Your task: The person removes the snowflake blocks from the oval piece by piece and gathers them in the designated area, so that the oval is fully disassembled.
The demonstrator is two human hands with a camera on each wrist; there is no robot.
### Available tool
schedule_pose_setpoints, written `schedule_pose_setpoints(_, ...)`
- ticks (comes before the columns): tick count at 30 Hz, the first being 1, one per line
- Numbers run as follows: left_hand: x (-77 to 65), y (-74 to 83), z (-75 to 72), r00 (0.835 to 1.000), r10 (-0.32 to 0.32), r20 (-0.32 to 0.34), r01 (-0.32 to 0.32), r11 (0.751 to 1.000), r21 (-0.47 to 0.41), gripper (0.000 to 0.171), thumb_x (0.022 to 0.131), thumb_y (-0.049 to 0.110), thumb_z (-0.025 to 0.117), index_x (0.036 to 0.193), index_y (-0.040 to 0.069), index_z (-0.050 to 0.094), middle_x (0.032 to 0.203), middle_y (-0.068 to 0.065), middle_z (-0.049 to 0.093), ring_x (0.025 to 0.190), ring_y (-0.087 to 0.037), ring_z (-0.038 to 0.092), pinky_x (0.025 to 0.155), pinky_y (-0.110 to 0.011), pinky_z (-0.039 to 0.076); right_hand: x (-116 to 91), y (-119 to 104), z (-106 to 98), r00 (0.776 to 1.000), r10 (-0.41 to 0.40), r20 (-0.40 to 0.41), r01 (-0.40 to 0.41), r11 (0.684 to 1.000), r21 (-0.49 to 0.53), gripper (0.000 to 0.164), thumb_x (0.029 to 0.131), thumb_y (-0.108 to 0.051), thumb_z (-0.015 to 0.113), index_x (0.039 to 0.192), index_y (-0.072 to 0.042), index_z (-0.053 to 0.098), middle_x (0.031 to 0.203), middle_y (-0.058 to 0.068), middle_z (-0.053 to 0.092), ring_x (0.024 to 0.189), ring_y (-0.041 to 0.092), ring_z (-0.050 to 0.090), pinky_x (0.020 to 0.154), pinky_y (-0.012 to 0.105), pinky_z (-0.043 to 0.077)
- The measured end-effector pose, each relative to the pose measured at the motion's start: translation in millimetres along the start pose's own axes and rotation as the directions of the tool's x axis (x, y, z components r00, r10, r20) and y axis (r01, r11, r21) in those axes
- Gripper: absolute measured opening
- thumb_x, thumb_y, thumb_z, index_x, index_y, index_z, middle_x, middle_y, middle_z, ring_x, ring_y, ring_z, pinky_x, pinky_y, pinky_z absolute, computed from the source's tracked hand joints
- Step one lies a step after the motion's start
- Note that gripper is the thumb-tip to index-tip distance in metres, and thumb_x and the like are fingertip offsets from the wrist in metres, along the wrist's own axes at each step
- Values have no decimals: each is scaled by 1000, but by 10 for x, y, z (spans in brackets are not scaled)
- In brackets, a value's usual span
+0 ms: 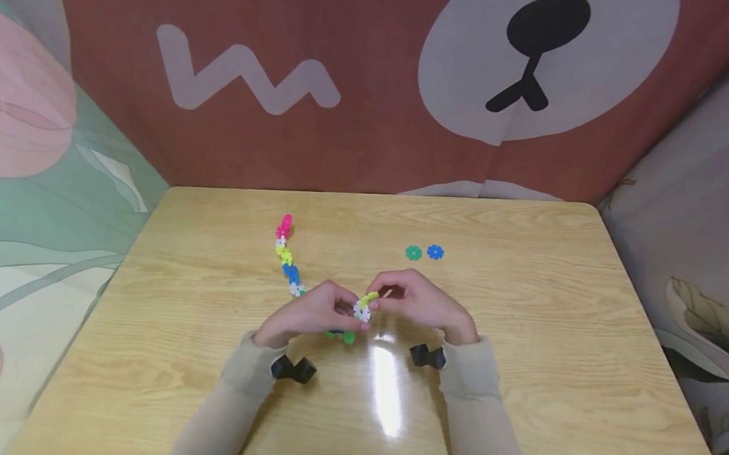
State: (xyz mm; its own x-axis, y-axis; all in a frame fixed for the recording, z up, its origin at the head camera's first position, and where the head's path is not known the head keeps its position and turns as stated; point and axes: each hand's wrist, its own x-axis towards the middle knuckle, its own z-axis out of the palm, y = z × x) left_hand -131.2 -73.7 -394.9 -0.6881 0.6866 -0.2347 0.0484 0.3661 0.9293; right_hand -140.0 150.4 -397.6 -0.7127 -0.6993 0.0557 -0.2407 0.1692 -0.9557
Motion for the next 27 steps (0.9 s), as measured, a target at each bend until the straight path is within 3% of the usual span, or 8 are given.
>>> schedule_pose_setpoints(4,-13,14,15,1000,12,19,-12,1000,4,12,83,18,76,81,6,73,80,-20,71,59,-5,54,57,-18,44,-35,5,11,1000,-8,-11,8,1000,18,4,91,-8,66,93,-8,69,94,6,67,84,31,62,77,33,55)
schedule_pose_setpoints(16,-35,68,-12,1000,18,10,-19,999,47,15,85,19,74,79,7,68,65,5,59,58,-5,45,55,-18,37,3,-31,-5,999,-34,-18,34,999,0,8,94,-6,60,95,-9,68,95,7,67,84,25,63,78,34,55)
schedule_pose_setpoints(27,-19,54,22,999,37,7,-37,999,-6,15,82,12,76,89,0,70,71,2,66,60,-6,54,57,-18,44,-4,-31,26,998,-60,-31,59,998,-37,10,96,-5,56,97,-7,65,95,7,66,85,17,60,81,27,52)
